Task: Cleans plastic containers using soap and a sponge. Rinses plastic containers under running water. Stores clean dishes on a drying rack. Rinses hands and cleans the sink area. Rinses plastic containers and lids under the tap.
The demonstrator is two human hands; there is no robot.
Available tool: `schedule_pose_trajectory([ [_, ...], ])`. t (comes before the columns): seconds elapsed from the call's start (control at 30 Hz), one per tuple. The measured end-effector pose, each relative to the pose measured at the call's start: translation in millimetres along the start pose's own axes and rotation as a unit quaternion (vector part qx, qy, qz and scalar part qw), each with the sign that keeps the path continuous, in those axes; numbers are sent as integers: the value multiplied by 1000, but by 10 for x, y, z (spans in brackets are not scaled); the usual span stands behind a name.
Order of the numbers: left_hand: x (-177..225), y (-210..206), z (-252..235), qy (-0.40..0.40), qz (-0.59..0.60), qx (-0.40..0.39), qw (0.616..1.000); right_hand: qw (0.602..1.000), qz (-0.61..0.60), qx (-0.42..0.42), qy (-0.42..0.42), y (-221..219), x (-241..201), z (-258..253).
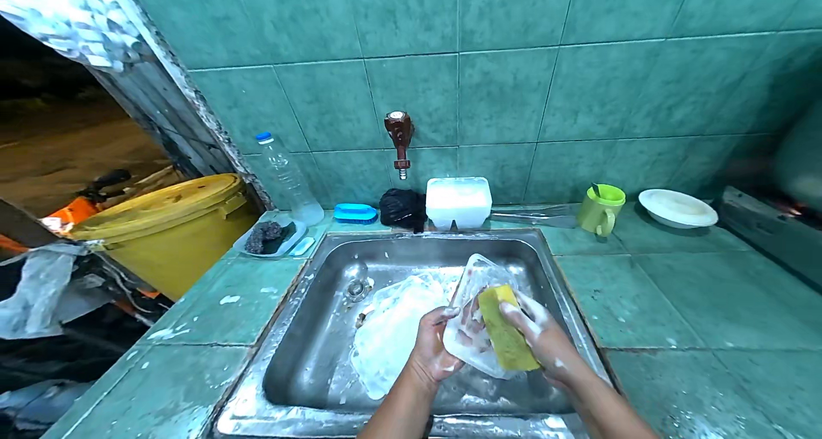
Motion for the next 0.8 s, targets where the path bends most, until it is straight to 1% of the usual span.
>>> schedule_pose_trajectory([
  [0.03,2,-45,9,1,1,-3,1000,999,33,4,26,-10,-103,-36],
  [0.1,-2,-187,11,-3,-12,-5,1000,987,110,54,107,-18,-298,-114],
  [0.13,-11,-273,-9,-10,-31,0,999,975,156,72,144,-65,-321,-147],
  [0.17,-9,-351,-36,-24,-61,21,998,963,200,73,165,-161,-267,-158],
  [0.23,86,-335,-76,-60,-116,137,982,950,256,50,173,-447,-71,-95],
  [0.27,141,-274,-74,-66,-139,171,973,949,274,30,154,-561,14,-69],
  [0.33,139,-229,-41,-41,-188,179,965,945,303,19,123,-613,61,-94],
  [0.4,48,-240,31,-4,-222,188,957,938,307,51,155,-511,-5,-188],
  [0.47,4,-315,63,14,-255,162,953,942,271,95,174,-365,-67,-297],
  [0.5,56,-347,65,1,-263,156,952,949,245,102,170,-325,-63,-321],
  [0.53,165,-352,68,-27,-268,169,948,955,223,95,170,-335,-43,-306],
  [0.63,513,-205,79,-126,-285,239,920,967,181,17,176,-608,101,-71],
  [0.67,545,-157,75,-136,-297,246,913,969,177,-2,175,-694,168,-13],
  [0.7,533,-140,65,-141,-300,251,910,968,174,3,178,-729,201,7],
  [0.73,491,-160,59,-145,-287,255,912,968,178,17,179,-723,204,-18],
  [0.77,424,-210,51,-143,-262,247,922,964,198,36,174,-693,167,-72],
  [0.8,360,-263,29,-139,-233,221,937,960,228,46,159,-661,110,-161],
])
Point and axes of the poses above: each hand's wrist, its own z-axis away from the middle knuckle, its own y-axis out of the back of the hand, x = y × z, the point moved 10 cm from there along -z, towards the middle knuckle, and after that the axes turned 14 degrees about -z, right-handed, at the moved point
